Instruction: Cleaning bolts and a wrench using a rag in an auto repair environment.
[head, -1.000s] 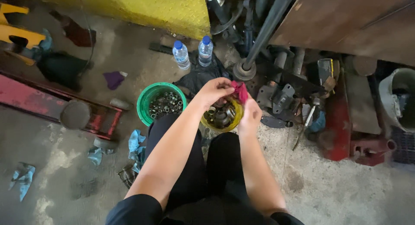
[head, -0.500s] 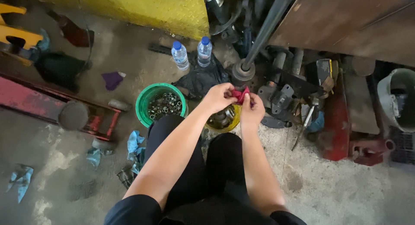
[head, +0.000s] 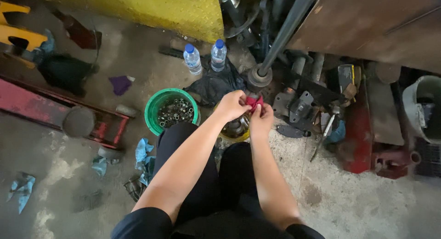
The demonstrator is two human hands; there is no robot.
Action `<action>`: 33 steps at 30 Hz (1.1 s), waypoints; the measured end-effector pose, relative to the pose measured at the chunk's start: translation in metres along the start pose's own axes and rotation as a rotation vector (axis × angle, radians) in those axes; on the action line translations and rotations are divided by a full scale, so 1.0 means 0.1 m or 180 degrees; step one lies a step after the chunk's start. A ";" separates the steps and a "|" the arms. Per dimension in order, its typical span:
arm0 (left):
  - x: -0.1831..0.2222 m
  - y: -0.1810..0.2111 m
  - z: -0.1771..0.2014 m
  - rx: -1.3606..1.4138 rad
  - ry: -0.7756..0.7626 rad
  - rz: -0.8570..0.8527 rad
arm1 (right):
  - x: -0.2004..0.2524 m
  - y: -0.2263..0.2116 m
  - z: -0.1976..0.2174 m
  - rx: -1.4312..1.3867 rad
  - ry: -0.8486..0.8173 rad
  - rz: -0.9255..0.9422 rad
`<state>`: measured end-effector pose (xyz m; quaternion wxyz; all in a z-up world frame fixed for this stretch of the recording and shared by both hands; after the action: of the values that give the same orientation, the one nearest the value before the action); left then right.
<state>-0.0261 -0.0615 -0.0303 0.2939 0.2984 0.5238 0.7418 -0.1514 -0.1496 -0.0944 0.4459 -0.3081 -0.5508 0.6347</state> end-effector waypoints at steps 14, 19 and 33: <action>-0.16 -0.21 0.35 -0.1152 0.0366 0.1219 | -0.07 0.61 -0.28 0.2829 -0.0651 0.0439; -0.15 -0.10 0.36 -0.0827 0.0143 0.1240 | -0.09 0.78 -0.48 0.2911 -0.1285 0.0743; -0.37 -0.49 0.30 -0.0666 0.0471 0.1057 | -0.07 0.80 0.41 -0.2251 -0.1497 -0.1290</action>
<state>0.0261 -0.0578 -0.0734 0.1578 0.2932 0.4077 0.8502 -0.2025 -0.1733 -0.1650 0.2916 -0.1751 -0.8684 0.3607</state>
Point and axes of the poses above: each hand's wrist, its own x-axis away from the middle knuckle, its own z-axis out of the back of the hand, y = z × x, the point moved 2 cm from there along -x, towards the middle knuckle, and after that the axes turned 8 degrees about x, right-handed, at the moved point
